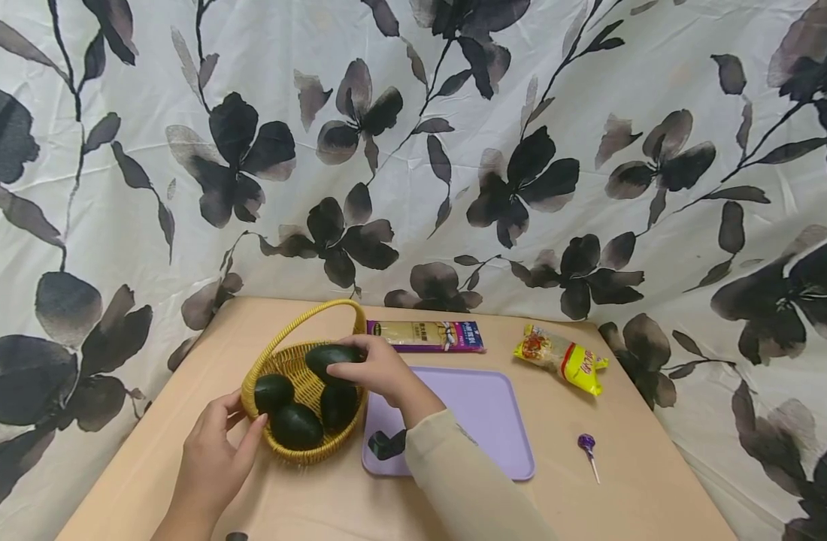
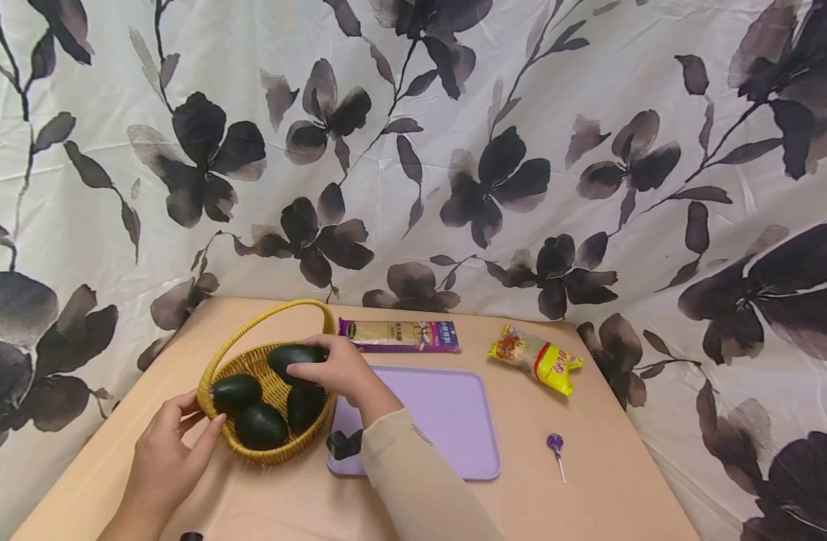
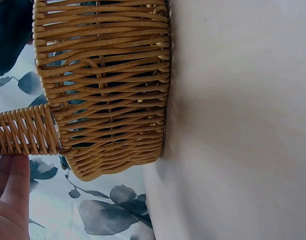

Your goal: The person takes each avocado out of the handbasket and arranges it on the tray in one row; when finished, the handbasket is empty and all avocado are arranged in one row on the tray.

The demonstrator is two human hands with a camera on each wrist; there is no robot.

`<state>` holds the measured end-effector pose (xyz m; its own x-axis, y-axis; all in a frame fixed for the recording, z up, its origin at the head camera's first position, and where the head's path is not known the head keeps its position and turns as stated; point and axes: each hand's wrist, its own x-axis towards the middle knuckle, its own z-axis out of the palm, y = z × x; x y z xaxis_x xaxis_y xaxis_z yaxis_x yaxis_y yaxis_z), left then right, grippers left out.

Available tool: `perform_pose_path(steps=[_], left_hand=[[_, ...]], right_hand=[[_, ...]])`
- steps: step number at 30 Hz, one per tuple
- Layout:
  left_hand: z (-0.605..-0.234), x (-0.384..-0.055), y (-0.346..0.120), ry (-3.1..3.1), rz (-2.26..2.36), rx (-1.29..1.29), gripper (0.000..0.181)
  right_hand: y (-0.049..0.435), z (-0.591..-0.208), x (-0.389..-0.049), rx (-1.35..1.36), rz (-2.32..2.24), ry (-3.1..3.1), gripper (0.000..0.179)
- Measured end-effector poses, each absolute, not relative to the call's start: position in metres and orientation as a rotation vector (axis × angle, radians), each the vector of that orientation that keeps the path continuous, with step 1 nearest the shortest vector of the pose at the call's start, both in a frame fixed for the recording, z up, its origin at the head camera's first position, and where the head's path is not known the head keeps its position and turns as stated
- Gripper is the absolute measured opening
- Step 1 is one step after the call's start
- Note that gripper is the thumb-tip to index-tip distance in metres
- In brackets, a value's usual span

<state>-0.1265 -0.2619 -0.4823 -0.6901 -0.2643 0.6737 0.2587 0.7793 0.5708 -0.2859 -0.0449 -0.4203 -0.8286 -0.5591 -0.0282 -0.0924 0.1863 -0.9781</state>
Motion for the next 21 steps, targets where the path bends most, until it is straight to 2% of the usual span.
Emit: perform_pose_path(steps=[10, 21], left_hand=[[-0.483, -0.126, -0.262, -2.149, -0.855, -0.011, 0.057], [-0.484, -0.127, -0.262, -2.122, -0.843, -0.047, 0.058]], right_hand=[[-0.024, -0.428, -0.283, -0.481, -1.78, 2.08, 0.041], [-0.004, -0.436, -0.286, -0.496, -1.794, 2.177, 0.042]])
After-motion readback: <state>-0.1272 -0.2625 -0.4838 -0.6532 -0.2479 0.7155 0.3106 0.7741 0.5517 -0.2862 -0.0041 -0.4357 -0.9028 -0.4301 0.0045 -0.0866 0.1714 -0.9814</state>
